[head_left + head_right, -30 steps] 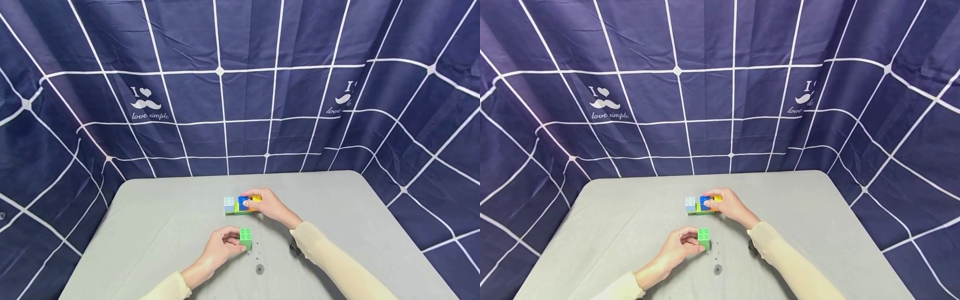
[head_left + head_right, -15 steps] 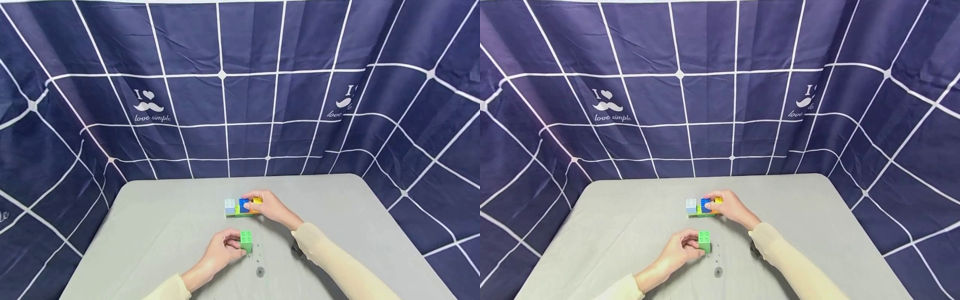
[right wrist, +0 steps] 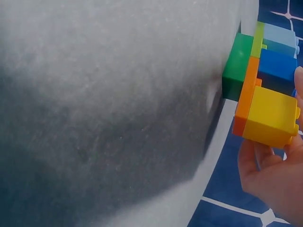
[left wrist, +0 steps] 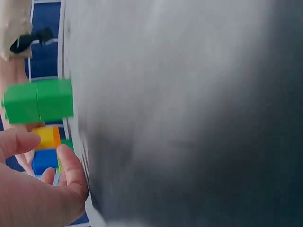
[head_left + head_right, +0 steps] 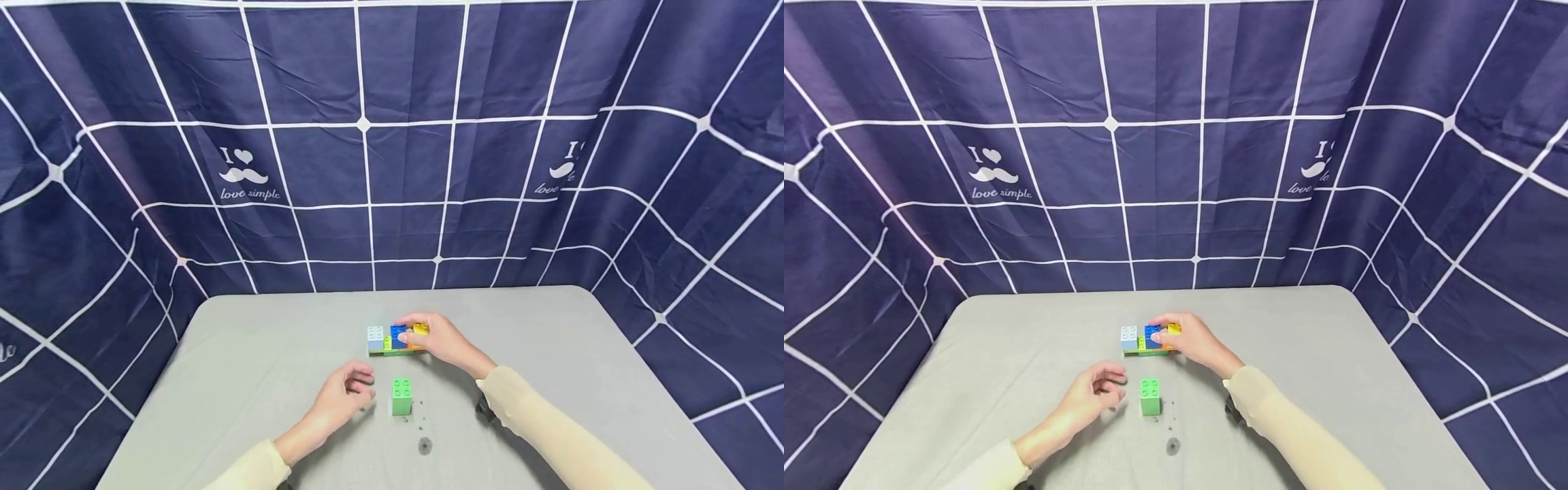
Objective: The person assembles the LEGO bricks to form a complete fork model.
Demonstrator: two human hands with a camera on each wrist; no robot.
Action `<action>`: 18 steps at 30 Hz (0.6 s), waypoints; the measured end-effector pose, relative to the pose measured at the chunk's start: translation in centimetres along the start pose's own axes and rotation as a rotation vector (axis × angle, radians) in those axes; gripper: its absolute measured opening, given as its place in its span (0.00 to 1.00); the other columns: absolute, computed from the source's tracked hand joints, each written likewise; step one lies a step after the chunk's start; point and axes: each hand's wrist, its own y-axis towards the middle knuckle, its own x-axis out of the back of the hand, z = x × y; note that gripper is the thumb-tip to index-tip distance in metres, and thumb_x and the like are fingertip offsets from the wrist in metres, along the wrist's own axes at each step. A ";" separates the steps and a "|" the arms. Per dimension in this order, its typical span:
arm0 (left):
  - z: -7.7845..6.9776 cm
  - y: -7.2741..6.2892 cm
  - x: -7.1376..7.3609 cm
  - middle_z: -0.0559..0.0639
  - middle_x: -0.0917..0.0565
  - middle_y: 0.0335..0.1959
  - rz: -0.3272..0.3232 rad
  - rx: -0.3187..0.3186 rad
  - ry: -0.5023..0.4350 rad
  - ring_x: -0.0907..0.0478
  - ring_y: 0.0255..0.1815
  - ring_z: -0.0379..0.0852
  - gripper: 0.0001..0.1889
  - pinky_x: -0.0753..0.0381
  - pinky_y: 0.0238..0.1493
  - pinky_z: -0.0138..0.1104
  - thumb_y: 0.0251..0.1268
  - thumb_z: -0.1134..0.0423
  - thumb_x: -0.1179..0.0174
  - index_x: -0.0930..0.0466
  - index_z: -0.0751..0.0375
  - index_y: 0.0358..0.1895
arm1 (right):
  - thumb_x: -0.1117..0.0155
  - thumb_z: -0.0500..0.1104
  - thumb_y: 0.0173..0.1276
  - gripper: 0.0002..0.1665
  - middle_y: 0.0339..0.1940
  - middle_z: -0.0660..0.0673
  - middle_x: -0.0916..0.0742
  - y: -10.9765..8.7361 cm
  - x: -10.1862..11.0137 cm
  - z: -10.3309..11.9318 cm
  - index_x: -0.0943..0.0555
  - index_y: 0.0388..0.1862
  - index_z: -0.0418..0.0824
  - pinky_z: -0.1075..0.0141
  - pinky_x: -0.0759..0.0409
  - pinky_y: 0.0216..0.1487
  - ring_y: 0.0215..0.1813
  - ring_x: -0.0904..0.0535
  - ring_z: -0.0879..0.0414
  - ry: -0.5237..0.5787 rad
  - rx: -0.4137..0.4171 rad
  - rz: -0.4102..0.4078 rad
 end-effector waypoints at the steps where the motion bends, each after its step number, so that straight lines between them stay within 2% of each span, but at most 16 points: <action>1: 0.0 0.2 0.3 0.59 0.15 0.52 -0.011 -0.001 0.007 0.19 0.43 0.47 0.22 0.18 0.39 0.32 0.63 0.74 0.30 0.21 0.73 0.61 | 0.25 0.49 0.77 0.20 0.62 0.47 0.11 0.0 0.0 0.0 0.10 0.63 0.46 0.50 0.23 0.65 0.61 0.18 0.52 -0.004 0.004 0.004; 5: 0.1 1.2 1.3 0.60 0.16 0.51 -0.047 -0.006 0.023 0.20 0.43 0.48 0.22 0.17 0.38 0.32 0.65 0.73 0.29 0.21 0.73 0.60 | 0.24 0.49 0.76 0.26 0.63 0.45 0.12 -0.2 0.3 -0.2 0.14 0.69 0.42 0.49 0.24 0.67 0.63 0.18 0.50 0.002 0.020 0.024; 10: 0.3 2.5 2.2 0.63 0.15 0.54 -0.085 -0.011 0.016 0.19 0.43 0.48 0.23 0.18 0.37 0.32 0.64 0.74 0.28 0.22 0.73 0.61 | 0.19 0.47 0.71 0.39 0.67 0.40 0.14 -1.0 1.0 -1.1 0.22 0.76 0.35 0.46 0.24 0.68 0.65 0.19 0.45 0.028 -0.014 0.021; 12: 0.3 2.9 2.4 0.64 0.14 0.55 -0.097 -0.016 0.022 0.19 0.42 0.47 0.23 0.19 0.37 0.32 0.63 0.74 0.28 0.22 0.74 0.61 | 0.18 0.45 0.70 0.39 0.65 0.39 0.14 -1.4 1.2 -1.5 0.22 0.74 0.33 0.45 0.24 0.67 0.63 0.18 0.45 0.037 -0.040 0.013; 15: 0.2 3.6 2.6 0.65 0.14 0.57 -0.104 -0.019 0.032 0.18 0.41 0.46 0.25 0.20 0.36 0.32 0.62 0.73 0.27 0.21 0.74 0.63 | 0.18 0.42 0.68 0.33 0.57 0.41 0.13 -1.8 1.4 -2.0 0.20 0.67 0.31 0.46 0.22 0.65 0.60 0.18 0.45 0.061 -0.072 0.029; 18: 0.0 4.3 2.7 0.65 0.15 0.61 -0.089 -0.025 0.040 0.17 0.41 0.45 0.28 0.21 0.35 0.31 0.62 0.73 0.26 0.22 0.74 0.66 | 0.19 0.39 0.66 0.30 0.51 0.45 0.12 -2.1 1.4 -2.3 0.20 0.63 0.33 0.51 0.21 0.60 0.55 0.17 0.49 0.083 -0.104 0.049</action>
